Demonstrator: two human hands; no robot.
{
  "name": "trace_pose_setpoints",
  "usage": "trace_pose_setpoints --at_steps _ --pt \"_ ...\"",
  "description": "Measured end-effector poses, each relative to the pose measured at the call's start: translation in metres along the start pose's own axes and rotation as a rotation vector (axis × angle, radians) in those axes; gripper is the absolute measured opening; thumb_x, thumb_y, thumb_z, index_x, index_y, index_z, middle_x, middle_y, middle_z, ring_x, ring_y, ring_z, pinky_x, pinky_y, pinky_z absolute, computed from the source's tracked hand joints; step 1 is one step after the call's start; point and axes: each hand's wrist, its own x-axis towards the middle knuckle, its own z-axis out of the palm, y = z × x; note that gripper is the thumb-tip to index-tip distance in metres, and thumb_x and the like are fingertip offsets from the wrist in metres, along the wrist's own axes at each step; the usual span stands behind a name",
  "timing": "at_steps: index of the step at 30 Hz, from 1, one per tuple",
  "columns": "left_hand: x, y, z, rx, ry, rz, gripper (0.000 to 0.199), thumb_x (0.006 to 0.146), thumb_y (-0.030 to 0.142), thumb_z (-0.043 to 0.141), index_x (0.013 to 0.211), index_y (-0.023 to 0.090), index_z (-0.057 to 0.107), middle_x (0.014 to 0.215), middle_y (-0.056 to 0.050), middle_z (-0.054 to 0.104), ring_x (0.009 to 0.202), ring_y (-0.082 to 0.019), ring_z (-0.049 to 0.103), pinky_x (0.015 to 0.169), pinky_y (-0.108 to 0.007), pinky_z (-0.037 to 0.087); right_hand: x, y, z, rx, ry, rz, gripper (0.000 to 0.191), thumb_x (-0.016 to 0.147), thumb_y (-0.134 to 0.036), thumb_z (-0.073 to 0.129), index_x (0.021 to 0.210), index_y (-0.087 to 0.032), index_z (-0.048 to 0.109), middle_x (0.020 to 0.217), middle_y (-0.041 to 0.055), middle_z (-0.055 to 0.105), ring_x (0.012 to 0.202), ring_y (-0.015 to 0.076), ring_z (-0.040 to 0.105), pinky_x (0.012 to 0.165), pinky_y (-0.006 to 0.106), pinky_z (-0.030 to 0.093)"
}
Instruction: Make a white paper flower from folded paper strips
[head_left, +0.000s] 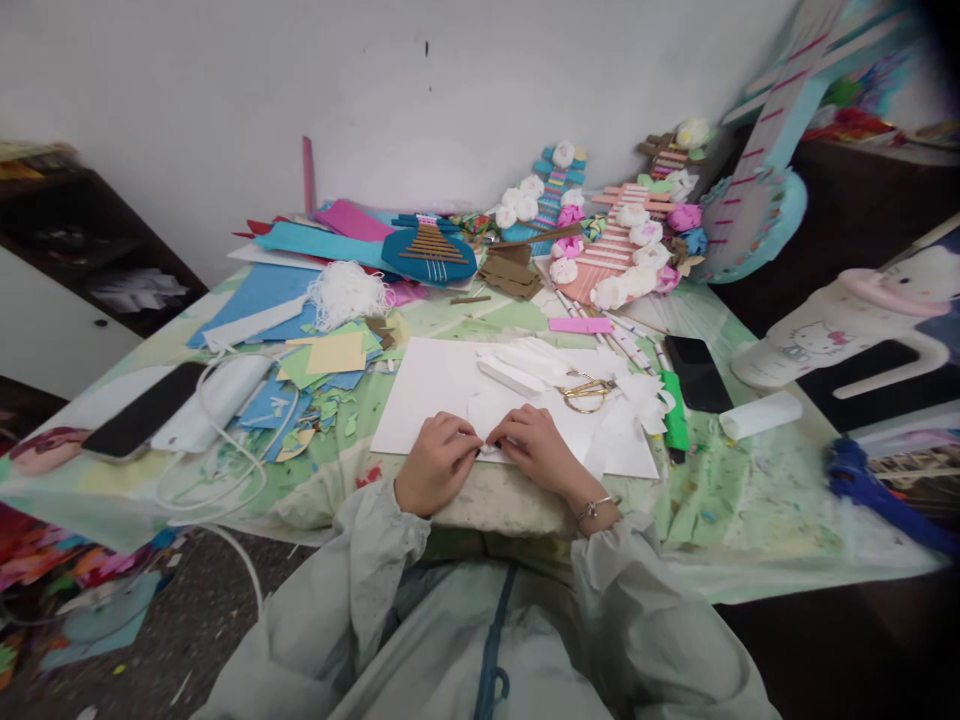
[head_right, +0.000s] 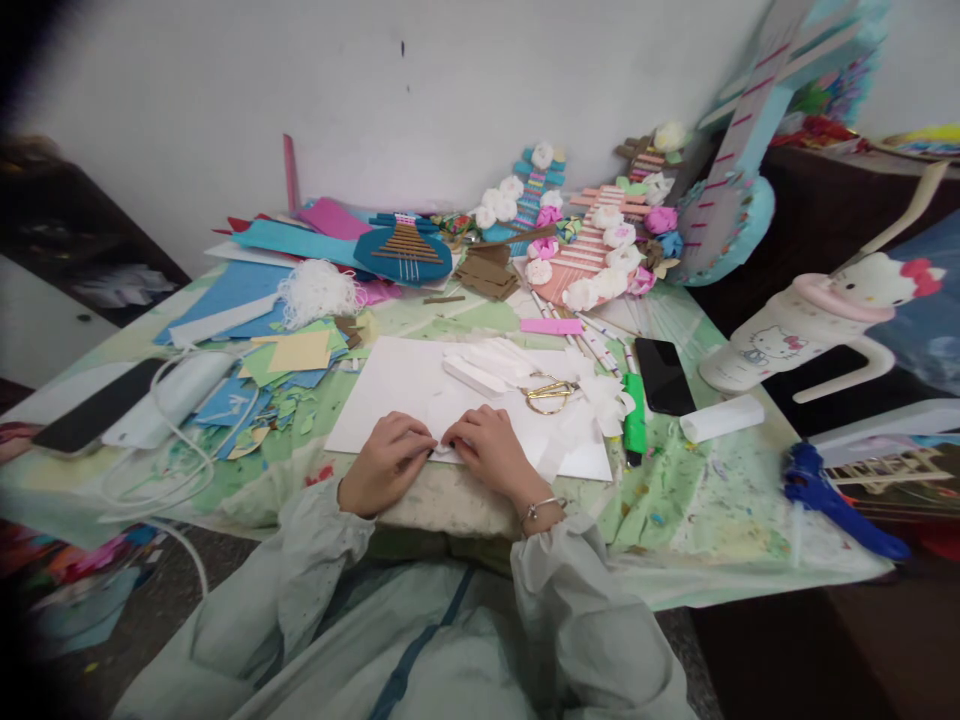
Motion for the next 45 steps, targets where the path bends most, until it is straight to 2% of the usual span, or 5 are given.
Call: trace_pose_setpoints --at_steps 6,15,26,33,45 --pt "-0.016 0.007 -0.001 0.070 -0.082 0.025 0.029 0.088 0.017 0.043 0.113 0.020 0.057 0.106 -0.009 0.061 0.101 -0.023 0.048 0.085 -0.041 0.038 0.000 0.000 0.000 0.001 -0.006 -0.005 0.018 0.084 -0.013 0.052 0.090 -0.025 0.065 0.085 0.0026 0.060 0.088 0.0187 0.046 0.077 0.033 0.029" --pt "-0.023 0.015 -0.003 0.136 -0.167 -0.019 0.038 0.085 0.011 0.044 0.121 0.020 0.053 0.117 -0.010 0.056 0.111 -0.026 0.043 0.088 -0.043 0.036 0.000 0.001 0.001 0.011 0.002 -0.004 0.019 0.085 -0.014 0.052 0.090 -0.025 0.066 0.084 0.0028 0.060 0.087 0.0186 0.047 0.077 0.033 0.029" --pt "-0.026 0.016 -0.003 0.168 -0.143 0.007 0.033 0.088 0.018 0.043 0.119 0.019 0.053 0.127 -0.008 0.054 0.114 -0.026 0.043 0.090 -0.043 0.034 0.000 0.001 0.000 0.040 -0.003 0.002 0.019 0.084 -0.011 0.053 0.091 -0.024 0.065 0.086 0.0014 0.061 0.088 0.0182 0.047 0.078 0.033 0.029" --pt "-0.026 0.017 -0.001 0.248 -0.145 0.029 0.037 0.091 0.028 0.042 0.125 0.017 0.050 0.125 -0.009 0.056 0.114 -0.025 0.045 0.089 -0.042 0.033 0.000 0.001 0.001 0.060 0.020 0.037 0.020 0.081 -0.009 0.055 0.096 -0.022 0.060 0.086 0.0009 0.063 0.085 0.0176 0.048 0.078 0.032 0.030" --pt "-0.028 0.014 0.000 0.260 -0.118 0.061 0.034 0.090 0.028 0.045 0.121 0.018 0.054 0.123 -0.008 0.058 0.114 -0.024 0.046 0.089 -0.040 0.034 0.000 0.002 0.001 0.066 0.031 0.032 0.016 0.080 -0.009 0.056 0.091 -0.021 0.059 0.085 0.0001 0.064 0.084 0.0166 0.049 0.077 0.031 0.030"
